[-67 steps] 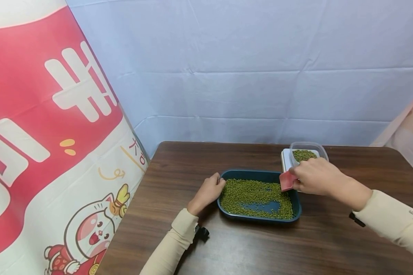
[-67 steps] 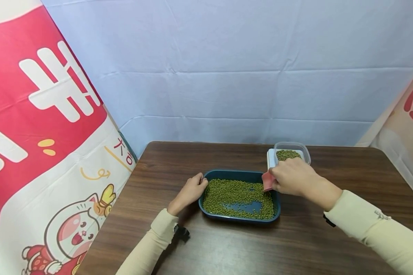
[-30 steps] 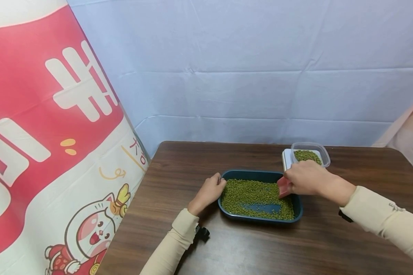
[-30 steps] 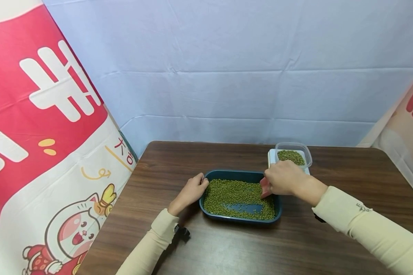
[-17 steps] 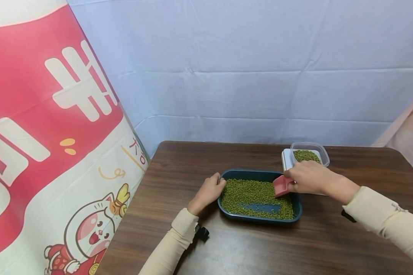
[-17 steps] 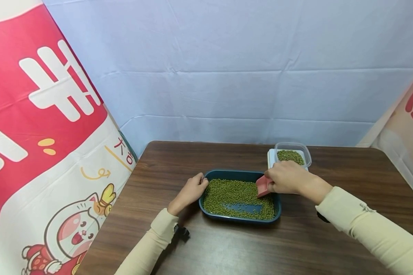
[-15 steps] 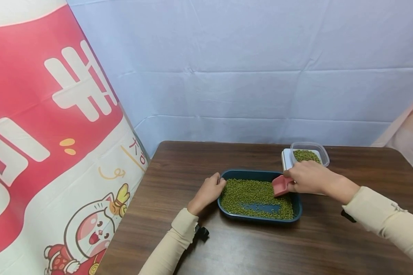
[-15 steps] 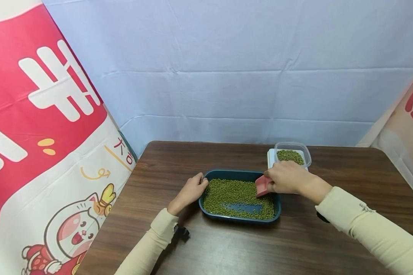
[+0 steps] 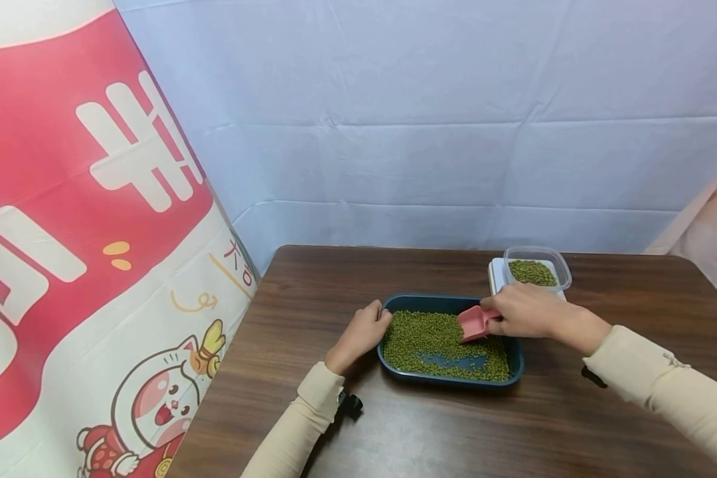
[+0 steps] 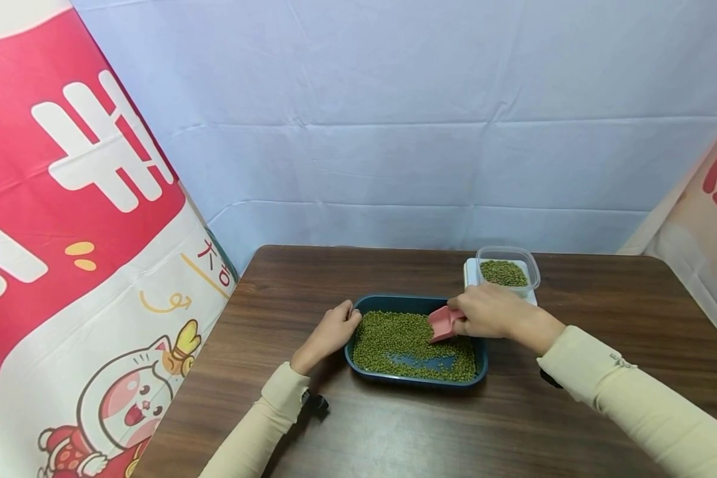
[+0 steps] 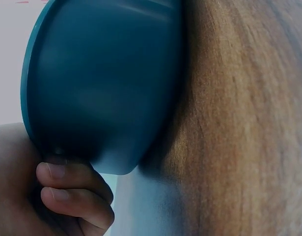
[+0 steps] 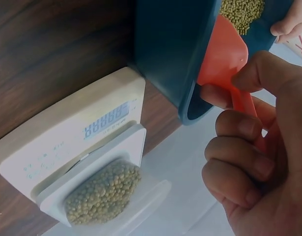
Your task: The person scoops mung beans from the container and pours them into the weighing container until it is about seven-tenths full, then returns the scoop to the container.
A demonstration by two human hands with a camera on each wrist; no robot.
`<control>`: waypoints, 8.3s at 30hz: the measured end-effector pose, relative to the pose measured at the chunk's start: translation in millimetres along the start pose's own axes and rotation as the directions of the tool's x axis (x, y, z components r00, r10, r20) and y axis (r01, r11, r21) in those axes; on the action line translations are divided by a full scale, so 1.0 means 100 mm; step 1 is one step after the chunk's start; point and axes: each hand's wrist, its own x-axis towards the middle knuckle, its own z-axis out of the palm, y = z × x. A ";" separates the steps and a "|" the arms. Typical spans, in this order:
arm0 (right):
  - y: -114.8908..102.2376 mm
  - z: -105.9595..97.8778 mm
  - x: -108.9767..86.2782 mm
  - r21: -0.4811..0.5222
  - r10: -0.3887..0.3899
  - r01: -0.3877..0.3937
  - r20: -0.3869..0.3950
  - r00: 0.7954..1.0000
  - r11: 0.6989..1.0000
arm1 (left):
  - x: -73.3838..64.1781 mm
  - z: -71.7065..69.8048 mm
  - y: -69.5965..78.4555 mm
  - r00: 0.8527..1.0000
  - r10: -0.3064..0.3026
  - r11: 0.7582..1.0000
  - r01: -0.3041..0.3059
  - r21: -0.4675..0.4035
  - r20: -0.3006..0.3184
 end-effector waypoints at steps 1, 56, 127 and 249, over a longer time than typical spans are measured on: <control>0.00 0.01 0.01 0.005 -0.003 0.003 0.001 1.000 1.000 | 0.00 0.00 0.00 1.000 0.000 1.000 0.000 -0.002 -0.001; -0.29 0.14 0.48 0.081 -0.064 0.060 0.056 0.996 0.995 | 0.01 -0.01 -0.01 1.000 0.003 1.000 -0.002 -0.015 0.003; -0.61 0.33 0.74 0.312 -0.206 0.144 0.178 0.962 0.939 | 0.11 0.08 -0.21 0.995 0.090 0.996 -0.090 -0.009 -0.034; 0.07 0.19 -0.10 0.287 -0.031 0.122 -0.302 0.953 0.950 | -0.01 -0.01 0.02 0.999 -0.011 0.999 0.012 -0.036 0.031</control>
